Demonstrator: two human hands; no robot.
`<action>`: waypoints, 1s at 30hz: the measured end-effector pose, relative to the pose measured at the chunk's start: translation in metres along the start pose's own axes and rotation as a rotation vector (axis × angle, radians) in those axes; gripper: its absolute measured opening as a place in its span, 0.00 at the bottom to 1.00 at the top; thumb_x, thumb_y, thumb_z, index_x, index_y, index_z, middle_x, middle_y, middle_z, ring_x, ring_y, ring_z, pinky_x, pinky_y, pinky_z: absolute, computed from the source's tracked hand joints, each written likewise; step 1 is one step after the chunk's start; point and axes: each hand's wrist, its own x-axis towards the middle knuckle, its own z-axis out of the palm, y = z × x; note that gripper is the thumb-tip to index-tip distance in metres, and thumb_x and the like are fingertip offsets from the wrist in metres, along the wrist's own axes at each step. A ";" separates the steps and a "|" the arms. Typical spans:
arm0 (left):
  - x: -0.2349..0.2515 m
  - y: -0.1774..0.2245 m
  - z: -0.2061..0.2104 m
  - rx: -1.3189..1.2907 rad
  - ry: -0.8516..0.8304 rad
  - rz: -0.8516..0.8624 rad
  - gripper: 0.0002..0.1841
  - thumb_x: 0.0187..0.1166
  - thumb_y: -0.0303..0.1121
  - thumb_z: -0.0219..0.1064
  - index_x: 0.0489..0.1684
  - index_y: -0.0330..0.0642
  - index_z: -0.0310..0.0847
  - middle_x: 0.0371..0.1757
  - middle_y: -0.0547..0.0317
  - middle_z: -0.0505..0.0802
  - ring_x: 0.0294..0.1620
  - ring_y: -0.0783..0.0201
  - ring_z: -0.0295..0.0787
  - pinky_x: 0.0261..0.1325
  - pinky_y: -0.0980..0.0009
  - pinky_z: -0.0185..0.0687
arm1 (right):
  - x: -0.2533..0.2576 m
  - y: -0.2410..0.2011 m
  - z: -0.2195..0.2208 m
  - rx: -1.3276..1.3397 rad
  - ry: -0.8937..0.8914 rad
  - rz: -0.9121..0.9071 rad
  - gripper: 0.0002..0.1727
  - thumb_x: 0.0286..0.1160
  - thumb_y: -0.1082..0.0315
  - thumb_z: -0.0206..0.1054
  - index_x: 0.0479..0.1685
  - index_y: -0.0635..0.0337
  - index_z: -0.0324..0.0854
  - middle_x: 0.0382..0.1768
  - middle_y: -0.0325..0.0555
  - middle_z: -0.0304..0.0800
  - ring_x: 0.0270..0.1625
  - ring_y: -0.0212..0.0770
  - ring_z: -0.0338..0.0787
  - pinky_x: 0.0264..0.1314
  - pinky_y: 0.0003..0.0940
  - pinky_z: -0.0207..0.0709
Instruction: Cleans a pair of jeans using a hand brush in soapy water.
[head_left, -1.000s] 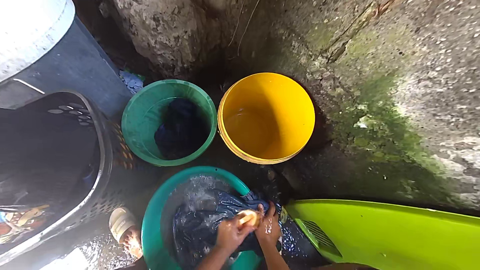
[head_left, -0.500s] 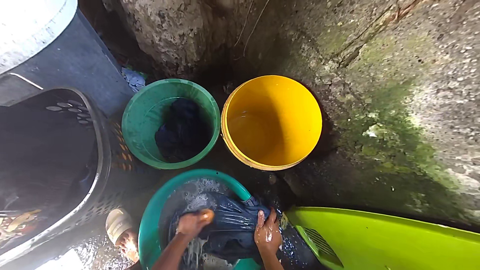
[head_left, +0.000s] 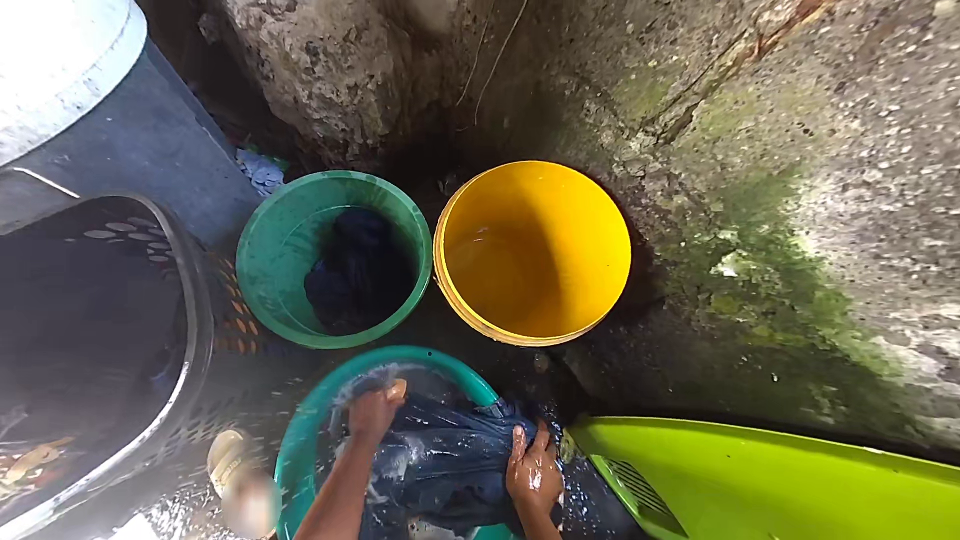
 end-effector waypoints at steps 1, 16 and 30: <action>-0.015 0.016 -0.002 -0.049 0.041 -0.006 0.33 0.84 0.61 0.60 0.70 0.39 0.84 0.65 0.38 0.91 0.70 0.38 0.87 0.71 0.38 0.79 | 0.000 0.000 0.000 0.000 0.007 -0.003 0.35 0.90 0.44 0.48 0.89 0.56 0.65 0.73 0.72 0.79 0.59 0.71 0.90 0.53 0.68 0.82; -0.080 0.035 0.040 -0.260 0.109 0.016 0.33 0.83 0.62 0.61 0.72 0.44 0.85 0.58 0.38 0.95 0.63 0.37 0.91 0.67 0.37 0.81 | -0.001 -0.002 -0.001 0.025 0.014 -0.003 0.35 0.90 0.45 0.47 0.88 0.56 0.66 0.74 0.71 0.79 0.59 0.72 0.90 0.53 0.68 0.82; -0.115 0.005 0.046 -0.244 -0.194 0.043 0.41 0.73 0.58 0.74 0.85 0.45 0.72 0.76 0.37 0.84 0.79 0.37 0.79 0.80 0.37 0.71 | -0.024 -0.071 -0.002 0.027 0.097 -0.511 0.32 0.73 0.68 0.68 0.82 0.58 0.75 0.85 0.69 0.66 0.80 0.77 0.71 0.74 0.76 0.64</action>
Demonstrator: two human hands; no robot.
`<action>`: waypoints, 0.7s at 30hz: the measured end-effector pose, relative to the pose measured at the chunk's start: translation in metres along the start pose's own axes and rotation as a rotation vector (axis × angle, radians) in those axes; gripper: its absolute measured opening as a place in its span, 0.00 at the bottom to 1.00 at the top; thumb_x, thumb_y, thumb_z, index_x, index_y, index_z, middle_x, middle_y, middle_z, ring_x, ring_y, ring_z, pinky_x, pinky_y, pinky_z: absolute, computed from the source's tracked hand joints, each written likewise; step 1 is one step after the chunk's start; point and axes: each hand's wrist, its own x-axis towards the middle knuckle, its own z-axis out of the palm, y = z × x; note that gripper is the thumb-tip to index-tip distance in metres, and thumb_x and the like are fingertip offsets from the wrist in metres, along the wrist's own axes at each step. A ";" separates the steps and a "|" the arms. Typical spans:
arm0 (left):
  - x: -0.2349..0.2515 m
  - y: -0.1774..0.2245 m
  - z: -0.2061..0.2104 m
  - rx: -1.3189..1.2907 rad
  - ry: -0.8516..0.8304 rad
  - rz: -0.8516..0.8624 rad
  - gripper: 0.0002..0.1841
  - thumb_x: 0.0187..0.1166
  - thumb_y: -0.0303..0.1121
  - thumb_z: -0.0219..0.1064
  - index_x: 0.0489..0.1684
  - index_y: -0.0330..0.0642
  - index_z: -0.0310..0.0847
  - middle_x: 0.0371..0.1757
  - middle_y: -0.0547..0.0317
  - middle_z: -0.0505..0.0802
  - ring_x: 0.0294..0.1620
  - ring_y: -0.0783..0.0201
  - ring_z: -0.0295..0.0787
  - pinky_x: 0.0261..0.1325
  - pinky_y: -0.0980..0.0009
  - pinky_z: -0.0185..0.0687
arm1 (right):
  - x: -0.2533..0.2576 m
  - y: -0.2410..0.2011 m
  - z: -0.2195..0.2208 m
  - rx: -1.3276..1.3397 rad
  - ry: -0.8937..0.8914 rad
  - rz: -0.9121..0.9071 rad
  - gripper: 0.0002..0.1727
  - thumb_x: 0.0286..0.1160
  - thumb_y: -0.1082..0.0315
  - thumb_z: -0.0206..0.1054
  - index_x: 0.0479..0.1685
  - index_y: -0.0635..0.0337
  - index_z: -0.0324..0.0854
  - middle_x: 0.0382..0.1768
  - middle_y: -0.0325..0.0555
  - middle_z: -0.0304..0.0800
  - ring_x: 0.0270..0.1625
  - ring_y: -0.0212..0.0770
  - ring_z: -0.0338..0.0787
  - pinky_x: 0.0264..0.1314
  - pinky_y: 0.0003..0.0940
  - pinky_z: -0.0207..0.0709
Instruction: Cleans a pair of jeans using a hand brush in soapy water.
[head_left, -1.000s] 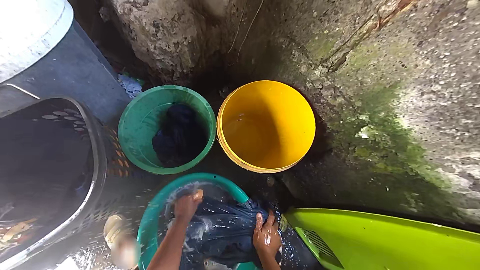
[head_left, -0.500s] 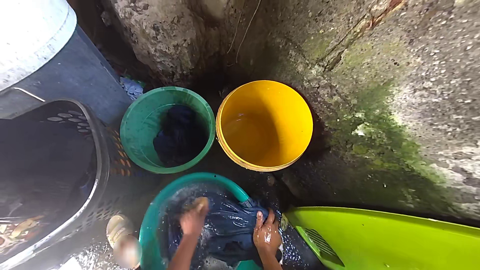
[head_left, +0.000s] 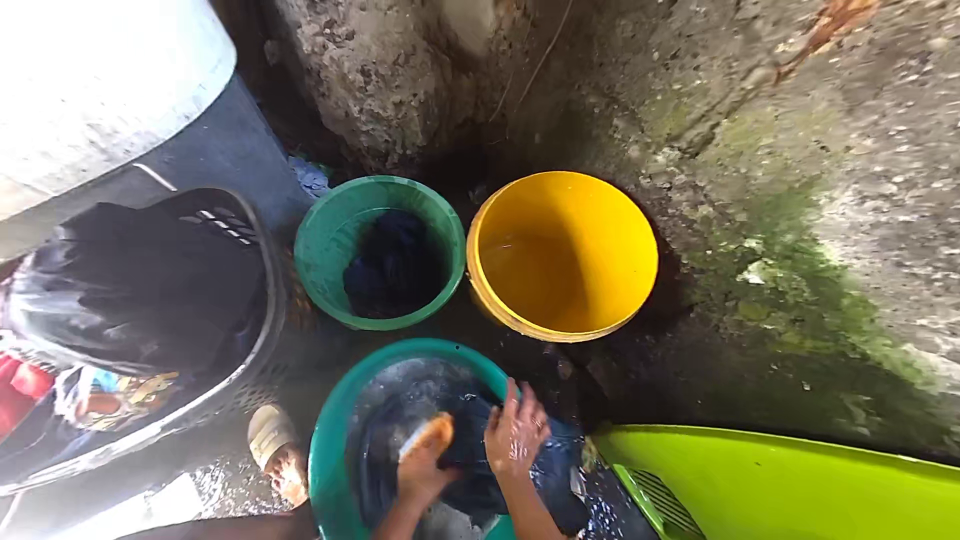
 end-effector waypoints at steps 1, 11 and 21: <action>-0.005 0.003 0.015 0.067 -0.024 0.043 0.40 0.74 0.57 0.74 0.84 0.45 0.72 0.73 0.36 0.86 0.77 0.36 0.80 0.78 0.37 0.73 | 0.009 -0.011 0.007 -0.040 -0.195 -0.050 0.31 0.75 0.67 0.67 0.83 0.57 0.74 0.89 0.63 0.60 0.82 0.72 0.71 0.78 0.70 0.65; -0.067 0.033 0.012 -0.265 0.091 0.071 0.22 0.83 0.39 0.67 0.72 0.39 0.83 0.67 0.36 0.90 0.72 0.38 0.85 0.75 0.38 0.75 | 0.037 -0.027 0.009 -0.527 -0.699 -0.114 0.28 0.80 0.64 0.65 0.78 0.67 0.75 0.95 0.59 0.41 0.87 0.63 0.65 0.84 0.54 0.65; -0.096 -0.009 -0.001 -0.394 0.312 0.158 0.36 0.76 0.41 0.74 0.85 0.37 0.69 0.70 0.37 0.88 0.72 0.38 0.84 0.76 0.38 0.75 | -0.006 0.003 -0.105 0.289 -0.771 -0.286 0.18 0.91 0.71 0.52 0.64 0.81 0.73 0.55 0.74 0.84 0.61 0.62 0.85 0.71 0.54 0.75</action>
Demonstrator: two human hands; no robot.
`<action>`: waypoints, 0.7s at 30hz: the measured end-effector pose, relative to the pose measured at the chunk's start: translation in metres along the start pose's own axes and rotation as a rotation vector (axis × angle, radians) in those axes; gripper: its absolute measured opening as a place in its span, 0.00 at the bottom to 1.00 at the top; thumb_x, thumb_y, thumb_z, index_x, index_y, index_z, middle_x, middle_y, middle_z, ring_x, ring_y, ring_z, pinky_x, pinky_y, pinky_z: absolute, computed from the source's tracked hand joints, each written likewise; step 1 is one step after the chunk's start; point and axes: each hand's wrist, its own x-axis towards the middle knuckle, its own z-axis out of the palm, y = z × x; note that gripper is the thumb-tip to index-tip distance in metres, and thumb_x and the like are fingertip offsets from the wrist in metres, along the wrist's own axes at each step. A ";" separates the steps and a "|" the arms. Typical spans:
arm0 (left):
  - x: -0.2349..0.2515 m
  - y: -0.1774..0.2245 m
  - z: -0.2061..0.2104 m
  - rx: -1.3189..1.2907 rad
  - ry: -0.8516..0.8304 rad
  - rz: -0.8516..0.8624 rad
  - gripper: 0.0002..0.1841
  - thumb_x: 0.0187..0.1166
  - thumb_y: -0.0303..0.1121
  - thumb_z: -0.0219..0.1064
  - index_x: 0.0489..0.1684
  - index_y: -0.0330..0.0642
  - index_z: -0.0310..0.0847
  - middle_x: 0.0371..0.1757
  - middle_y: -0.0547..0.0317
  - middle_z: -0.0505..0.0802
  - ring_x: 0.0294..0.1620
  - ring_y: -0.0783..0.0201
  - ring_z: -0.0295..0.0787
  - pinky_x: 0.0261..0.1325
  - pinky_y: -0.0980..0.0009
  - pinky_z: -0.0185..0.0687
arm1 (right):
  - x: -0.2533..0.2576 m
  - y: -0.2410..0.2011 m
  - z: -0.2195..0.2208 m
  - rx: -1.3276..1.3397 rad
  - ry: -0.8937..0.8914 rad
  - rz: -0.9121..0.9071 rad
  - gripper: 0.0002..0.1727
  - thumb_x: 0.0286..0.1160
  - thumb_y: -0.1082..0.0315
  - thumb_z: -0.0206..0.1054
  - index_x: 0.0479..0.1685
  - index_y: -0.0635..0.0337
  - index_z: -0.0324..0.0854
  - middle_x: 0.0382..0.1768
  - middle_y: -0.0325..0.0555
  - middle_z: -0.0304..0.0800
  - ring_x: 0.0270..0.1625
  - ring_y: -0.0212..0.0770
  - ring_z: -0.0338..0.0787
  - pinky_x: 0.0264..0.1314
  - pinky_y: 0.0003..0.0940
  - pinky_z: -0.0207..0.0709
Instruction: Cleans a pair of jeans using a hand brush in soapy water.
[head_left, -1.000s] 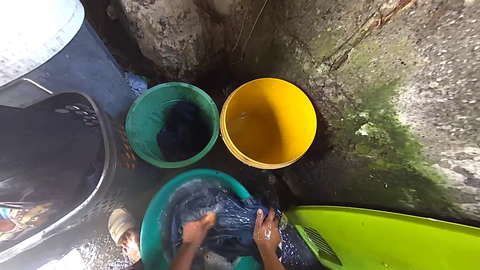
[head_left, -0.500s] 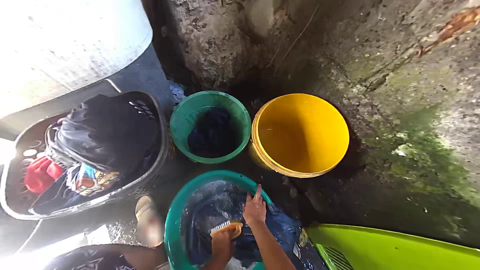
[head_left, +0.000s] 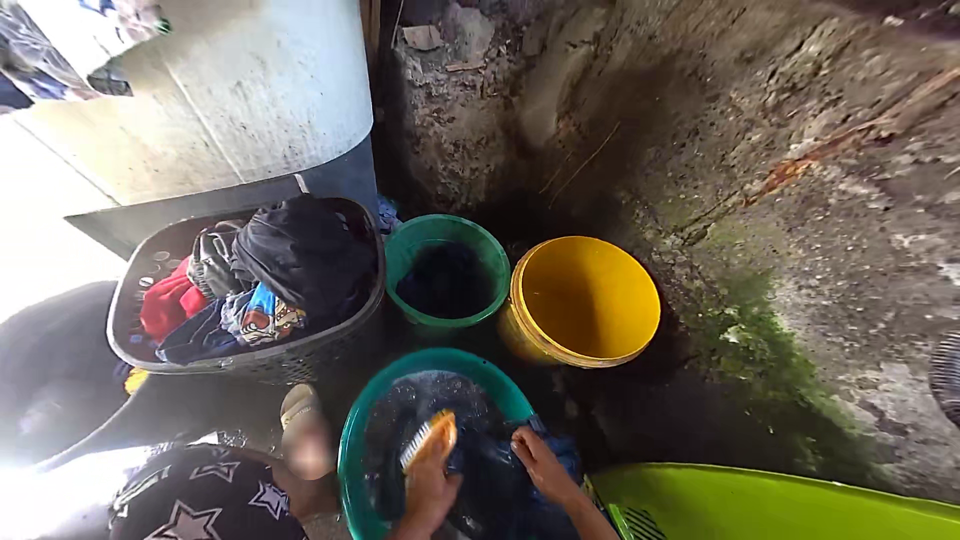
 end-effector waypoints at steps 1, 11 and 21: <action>0.009 -0.005 -0.009 0.086 0.046 0.017 0.37 0.77 0.37 0.73 0.87 0.39 0.65 0.75 0.36 0.85 0.77 0.37 0.80 0.78 0.36 0.72 | -0.018 -0.005 -0.004 0.051 0.045 -0.083 0.16 0.89 0.73 0.53 0.61 0.81 0.74 0.51 0.71 0.84 0.56 0.57 0.86 0.66 0.50 0.77; 0.079 -0.089 -0.015 0.018 -0.121 -0.024 0.25 0.85 0.32 0.65 0.81 0.38 0.75 0.75 0.34 0.85 0.77 0.38 0.80 0.82 0.40 0.69 | -0.139 -0.058 -0.057 0.651 0.308 -0.665 0.09 0.87 0.53 0.60 0.50 0.36 0.86 0.41 0.17 0.90 0.45 0.14 0.87 0.50 0.13 0.81; 0.081 -0.081 -0.114 -0.375 0.207 -0.045 0.18 0.74 0.28 0.75 0.59 0.27 0.84 0.55 0.36 0.91 0.58 0.45 0.88 0.66 0.45 0.80 | -0.080 0.021 -0.084 0.052 0.913 0.071 0.15 0.84 0.69 0.60 0.59 0.71 0.82 0.54 0.65 0.88 0.58 0.56 0.88 0.63 0.54 0.80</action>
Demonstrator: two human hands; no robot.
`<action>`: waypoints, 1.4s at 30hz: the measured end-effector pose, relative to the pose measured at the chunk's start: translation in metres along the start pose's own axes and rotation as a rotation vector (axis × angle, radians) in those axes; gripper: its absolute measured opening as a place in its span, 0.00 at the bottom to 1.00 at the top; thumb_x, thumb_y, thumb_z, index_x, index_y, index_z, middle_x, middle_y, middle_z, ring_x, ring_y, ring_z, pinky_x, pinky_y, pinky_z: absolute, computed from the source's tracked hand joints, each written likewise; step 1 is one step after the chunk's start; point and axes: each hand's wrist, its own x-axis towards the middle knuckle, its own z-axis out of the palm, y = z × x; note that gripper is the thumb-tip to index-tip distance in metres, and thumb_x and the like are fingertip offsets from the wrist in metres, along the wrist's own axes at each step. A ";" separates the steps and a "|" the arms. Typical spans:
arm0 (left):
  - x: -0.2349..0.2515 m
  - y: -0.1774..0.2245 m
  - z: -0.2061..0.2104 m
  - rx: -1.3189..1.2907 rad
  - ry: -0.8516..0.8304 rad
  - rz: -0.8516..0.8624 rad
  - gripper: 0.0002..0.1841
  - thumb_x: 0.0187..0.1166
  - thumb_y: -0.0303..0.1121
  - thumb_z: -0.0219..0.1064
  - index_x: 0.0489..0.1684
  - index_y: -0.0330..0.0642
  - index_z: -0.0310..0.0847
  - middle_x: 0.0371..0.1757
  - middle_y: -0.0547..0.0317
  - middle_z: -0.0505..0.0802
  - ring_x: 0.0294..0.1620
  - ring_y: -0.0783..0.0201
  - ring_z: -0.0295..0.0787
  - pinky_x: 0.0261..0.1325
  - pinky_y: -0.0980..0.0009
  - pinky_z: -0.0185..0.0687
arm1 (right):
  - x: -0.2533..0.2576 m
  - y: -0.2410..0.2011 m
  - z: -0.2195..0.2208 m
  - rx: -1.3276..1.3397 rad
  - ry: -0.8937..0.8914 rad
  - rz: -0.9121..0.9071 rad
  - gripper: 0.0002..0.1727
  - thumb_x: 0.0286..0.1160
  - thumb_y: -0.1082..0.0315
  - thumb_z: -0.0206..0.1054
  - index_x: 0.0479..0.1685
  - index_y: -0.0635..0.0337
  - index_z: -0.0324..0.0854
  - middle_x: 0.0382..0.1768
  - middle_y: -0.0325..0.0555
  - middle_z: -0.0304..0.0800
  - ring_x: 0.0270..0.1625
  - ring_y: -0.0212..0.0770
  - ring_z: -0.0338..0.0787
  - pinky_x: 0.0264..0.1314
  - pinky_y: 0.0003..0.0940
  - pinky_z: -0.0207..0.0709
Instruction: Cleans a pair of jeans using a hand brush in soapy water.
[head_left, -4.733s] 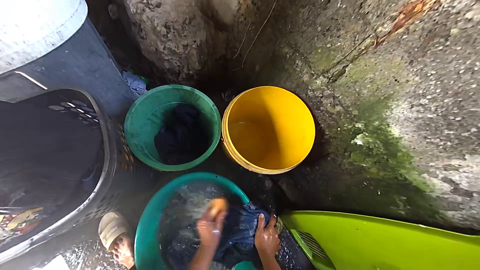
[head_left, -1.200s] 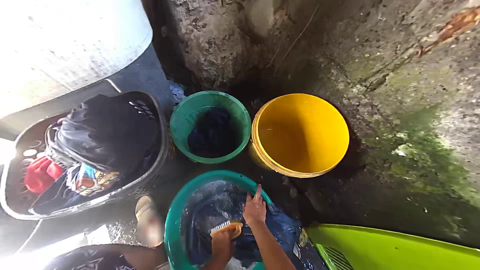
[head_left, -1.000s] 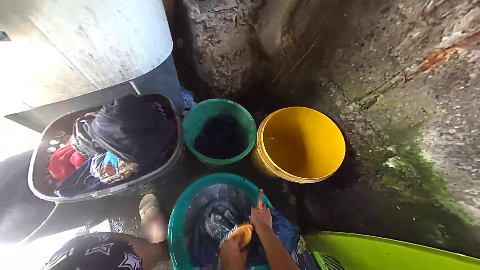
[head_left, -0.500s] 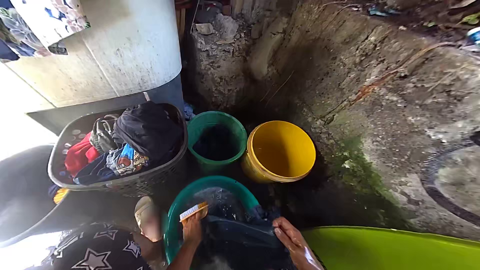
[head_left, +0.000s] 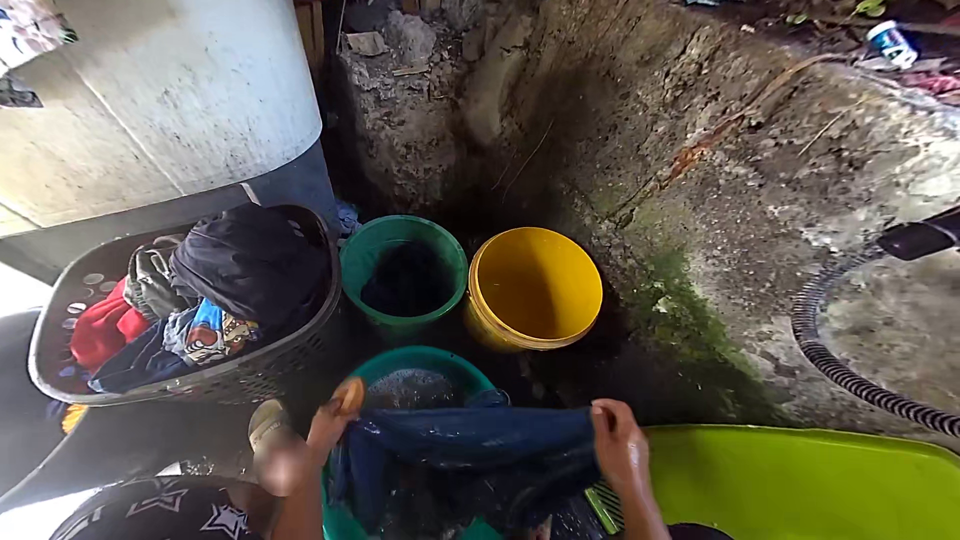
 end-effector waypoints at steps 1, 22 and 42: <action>0.005 0.010 -0.003 0.139 0.021 0.018 0.26 0.76 0.33 0.76 0.70 0.28 0.79 0.64 0.34 0.90 0.68 0.41 0.86 0.75 0.41 0.76 | 0.004 0.005 0.019 -0.167 -0.071 0.082 0.23 0.83 0.63 0.64 0.71 0.70 0.78 0.69 0.76 0.78 0.71 0.72 0.80 0.70 0.71 0.72; 0.065 -0.053 0.120 0.667 0.080 -0.336 0.26 0.88 0.44 0.62 0.78 0.35 0.76 0.74 0.33 0.84 0.77 0.36 0.80 0.76 0.39 0.75 | -0.060 0.093 0.168 -0.166 -0.009 0.566 0.32 0.96 0.56 0.41 0.89 0.69 0.58 0.85 0.75 0.62 0.86 0.70 0.66 0.89 0.61 0.57; -0.049 0.041 0.226 0.357 -0.278 0.410 0.27 0.73 0.57 0.74 0.45 0.36 0.95 0.40 0.42 0.98 0.47 0.44 0.97 0.56 0.42 0.90 | -0.062 0.098 0.175 -0.260 -0.063 0.516 0.30 0.93 0.59 0.48 0.87 0.70 0.62 0.78 0.79 0.71 0.80 0.75 0.73 0.82 0.65 0.65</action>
